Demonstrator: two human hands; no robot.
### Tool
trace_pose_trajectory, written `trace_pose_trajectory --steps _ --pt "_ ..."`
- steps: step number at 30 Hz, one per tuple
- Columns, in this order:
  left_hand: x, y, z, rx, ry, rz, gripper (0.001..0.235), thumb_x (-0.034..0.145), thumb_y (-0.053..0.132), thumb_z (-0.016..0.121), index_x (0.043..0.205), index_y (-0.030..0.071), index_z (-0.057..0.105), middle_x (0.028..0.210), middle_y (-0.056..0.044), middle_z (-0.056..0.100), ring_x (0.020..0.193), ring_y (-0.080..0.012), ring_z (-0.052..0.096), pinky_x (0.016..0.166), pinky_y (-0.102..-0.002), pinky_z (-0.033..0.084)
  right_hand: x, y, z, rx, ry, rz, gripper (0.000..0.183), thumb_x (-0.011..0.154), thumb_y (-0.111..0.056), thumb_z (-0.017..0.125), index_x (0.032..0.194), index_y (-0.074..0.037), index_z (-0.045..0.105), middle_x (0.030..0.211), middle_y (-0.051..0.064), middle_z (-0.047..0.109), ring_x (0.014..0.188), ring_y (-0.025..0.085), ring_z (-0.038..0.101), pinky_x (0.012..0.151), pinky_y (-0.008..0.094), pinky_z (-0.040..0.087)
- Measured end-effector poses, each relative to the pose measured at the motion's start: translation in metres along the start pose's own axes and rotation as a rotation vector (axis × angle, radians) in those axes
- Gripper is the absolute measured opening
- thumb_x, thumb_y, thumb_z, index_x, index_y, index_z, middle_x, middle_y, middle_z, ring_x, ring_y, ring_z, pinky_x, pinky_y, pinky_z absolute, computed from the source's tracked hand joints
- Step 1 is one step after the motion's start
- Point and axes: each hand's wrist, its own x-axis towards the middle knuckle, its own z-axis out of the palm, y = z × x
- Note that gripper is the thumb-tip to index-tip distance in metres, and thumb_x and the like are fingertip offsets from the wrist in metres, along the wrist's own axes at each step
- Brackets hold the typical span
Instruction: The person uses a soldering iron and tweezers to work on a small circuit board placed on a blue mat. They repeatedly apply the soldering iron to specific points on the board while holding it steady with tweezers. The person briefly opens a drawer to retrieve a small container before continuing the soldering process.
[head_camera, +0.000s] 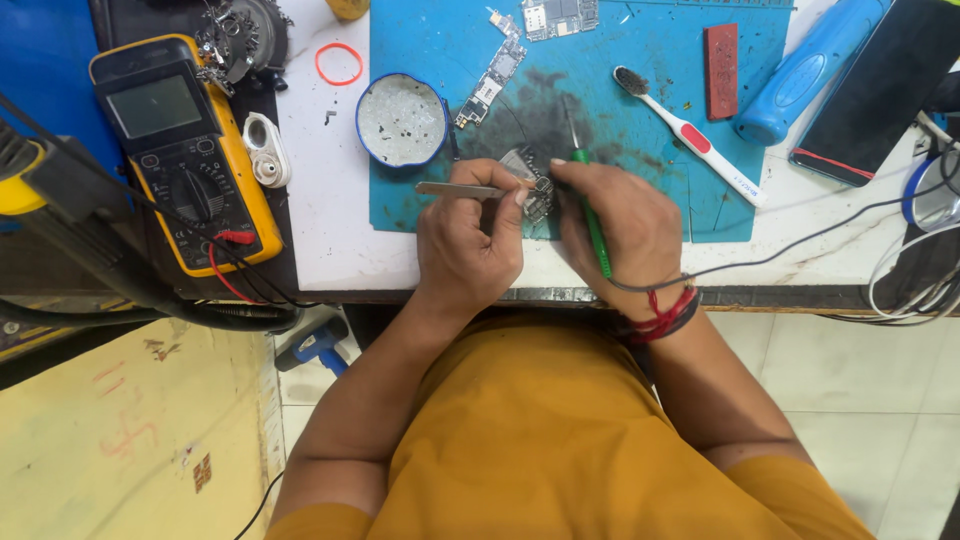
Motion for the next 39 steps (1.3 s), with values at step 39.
trace_pose_trajectory --steps 39 --pt "-0.001 -0.003 0.002 -0.049 0.011 -0.007 0.011 0.105 0.003 0.064 0.11 0.002 0.055 0.105 -0.011 0.077 0.085 -0.0159 0.077 0.071 -0.026 0.06 -0.064 0.014 0.005 0.335 0.263 0.349 0.013 0.097 -0.001 0.077 0.102 0.002 0.066 0.084 0.008 0.071 0.071 0.009 0.064 0.062 0.02 0.048"
